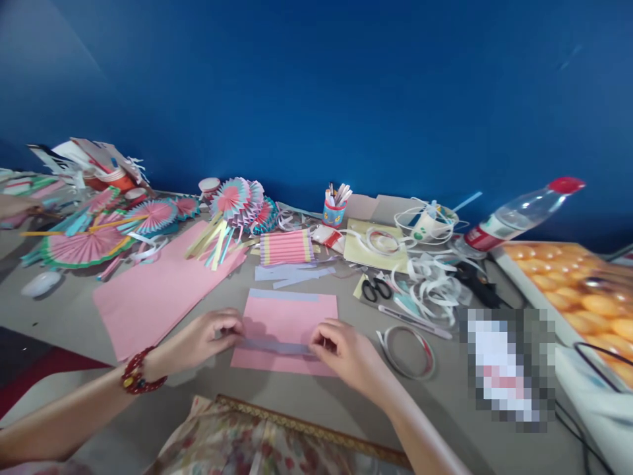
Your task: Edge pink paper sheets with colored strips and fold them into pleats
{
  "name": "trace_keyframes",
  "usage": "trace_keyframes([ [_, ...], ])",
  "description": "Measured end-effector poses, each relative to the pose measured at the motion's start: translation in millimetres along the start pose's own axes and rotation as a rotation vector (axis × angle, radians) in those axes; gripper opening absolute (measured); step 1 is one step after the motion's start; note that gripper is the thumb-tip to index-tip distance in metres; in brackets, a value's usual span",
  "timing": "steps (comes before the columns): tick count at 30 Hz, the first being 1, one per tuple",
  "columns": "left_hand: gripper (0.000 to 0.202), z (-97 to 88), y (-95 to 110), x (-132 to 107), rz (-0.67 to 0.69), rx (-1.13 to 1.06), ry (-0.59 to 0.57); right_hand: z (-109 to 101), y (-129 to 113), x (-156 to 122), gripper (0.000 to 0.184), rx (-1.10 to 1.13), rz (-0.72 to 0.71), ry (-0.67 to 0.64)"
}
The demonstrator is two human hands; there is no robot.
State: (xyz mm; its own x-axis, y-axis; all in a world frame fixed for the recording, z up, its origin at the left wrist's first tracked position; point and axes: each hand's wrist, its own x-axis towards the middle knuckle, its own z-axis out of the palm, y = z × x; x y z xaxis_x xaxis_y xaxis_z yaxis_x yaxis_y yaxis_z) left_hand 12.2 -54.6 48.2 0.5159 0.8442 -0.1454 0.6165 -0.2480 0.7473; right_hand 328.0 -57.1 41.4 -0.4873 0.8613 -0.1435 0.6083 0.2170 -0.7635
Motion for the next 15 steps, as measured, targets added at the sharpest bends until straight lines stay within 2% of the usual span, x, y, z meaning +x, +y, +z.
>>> trace_keyframes([
  [4,0.013,4.1,0.6,-4.0,-0.041,-0.061,-0.060,3.8,0.5,-6.4,0.009,0.034,0.022,0.006],
  [9,0.011,6.8,0.0,-5.8,-0.046,0.059,-0.082,9.6,0.5,-10.3,0.008,0.003,0.056,-0.003],
  [15,0.011,7.1,-2.5,-7.8,0.002,0.147,-0.063,10.3,-1.8,-4.5,0.013,-0.071,-0.086,0.018],
])
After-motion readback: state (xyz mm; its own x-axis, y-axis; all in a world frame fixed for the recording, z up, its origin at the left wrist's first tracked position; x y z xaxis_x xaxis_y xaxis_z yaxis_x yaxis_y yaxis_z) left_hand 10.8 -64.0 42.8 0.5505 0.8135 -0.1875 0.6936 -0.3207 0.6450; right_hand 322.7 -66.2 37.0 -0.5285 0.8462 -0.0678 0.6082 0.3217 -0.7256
